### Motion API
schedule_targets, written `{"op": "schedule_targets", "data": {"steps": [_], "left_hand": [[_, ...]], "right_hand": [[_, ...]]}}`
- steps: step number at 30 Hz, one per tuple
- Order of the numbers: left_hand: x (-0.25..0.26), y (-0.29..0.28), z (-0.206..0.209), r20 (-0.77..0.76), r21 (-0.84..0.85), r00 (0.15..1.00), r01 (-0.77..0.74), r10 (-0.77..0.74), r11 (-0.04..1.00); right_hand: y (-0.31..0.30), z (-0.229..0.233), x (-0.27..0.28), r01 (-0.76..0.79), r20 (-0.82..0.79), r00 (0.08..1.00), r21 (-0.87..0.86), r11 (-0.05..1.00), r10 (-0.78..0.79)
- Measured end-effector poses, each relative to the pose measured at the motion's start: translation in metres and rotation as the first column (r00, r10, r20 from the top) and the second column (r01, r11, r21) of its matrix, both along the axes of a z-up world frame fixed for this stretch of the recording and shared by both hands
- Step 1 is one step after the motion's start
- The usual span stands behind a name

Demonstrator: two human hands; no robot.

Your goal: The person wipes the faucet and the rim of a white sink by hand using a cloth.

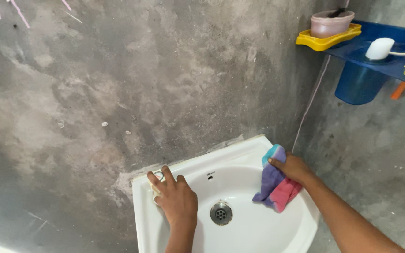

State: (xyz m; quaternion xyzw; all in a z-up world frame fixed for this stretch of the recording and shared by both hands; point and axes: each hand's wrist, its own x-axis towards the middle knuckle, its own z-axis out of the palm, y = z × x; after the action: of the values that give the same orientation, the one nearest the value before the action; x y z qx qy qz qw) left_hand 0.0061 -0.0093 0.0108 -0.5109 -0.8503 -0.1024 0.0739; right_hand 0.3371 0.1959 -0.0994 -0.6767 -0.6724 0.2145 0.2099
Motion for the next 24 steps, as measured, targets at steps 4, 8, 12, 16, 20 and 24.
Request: {"op": "schedule_targets", "data": {"steps": [4,8,12,16,20,24], "left_hand": [[0.001,0.001,0.003,-0.005,0.02,1.0,-0.023,0.023,1.0],[0.002,0.003,0.002,0.021,0.011,0.999,-0.036,0.036,0.999],[0.004,0.006,0.002,0.017,0.046,0.999,-0.051,0.051,0.998],[0.005,0.006,0.002,0.055,0.082,0.997,-0.051,0.046,0.995],[0.004,0.006,0.004,0.037,0.029,0.998,-0.042,0.041,0.999],[0.003,0.006,0.003,0.031,0.041,0.999,-0.039,0.038,0.998]], "right_hand": [[0.014,0.022,-0.022,-0.053,-0.252,0.967,-0.048,0.997,0.04],[0.023,0.04,-0.036,-0.164,-0.658,0.749,-0.296,0.941,-0.076],[0.035,0.039,-0.036,-0.158,-0.684,0.713,-0.37,0.915,-0.154],[0.045,0.016,-0.029,-0.112,-0.654,0.755,-0.189,0.975,-0.04],[0.043,-0.012,-0.022,0.0,-0.358,0.927,0.288,0.958,0.108],[0.011,-0.009,-0.023,-0.136,-0.087,0.975,0.484,0.864,0.202]]}}
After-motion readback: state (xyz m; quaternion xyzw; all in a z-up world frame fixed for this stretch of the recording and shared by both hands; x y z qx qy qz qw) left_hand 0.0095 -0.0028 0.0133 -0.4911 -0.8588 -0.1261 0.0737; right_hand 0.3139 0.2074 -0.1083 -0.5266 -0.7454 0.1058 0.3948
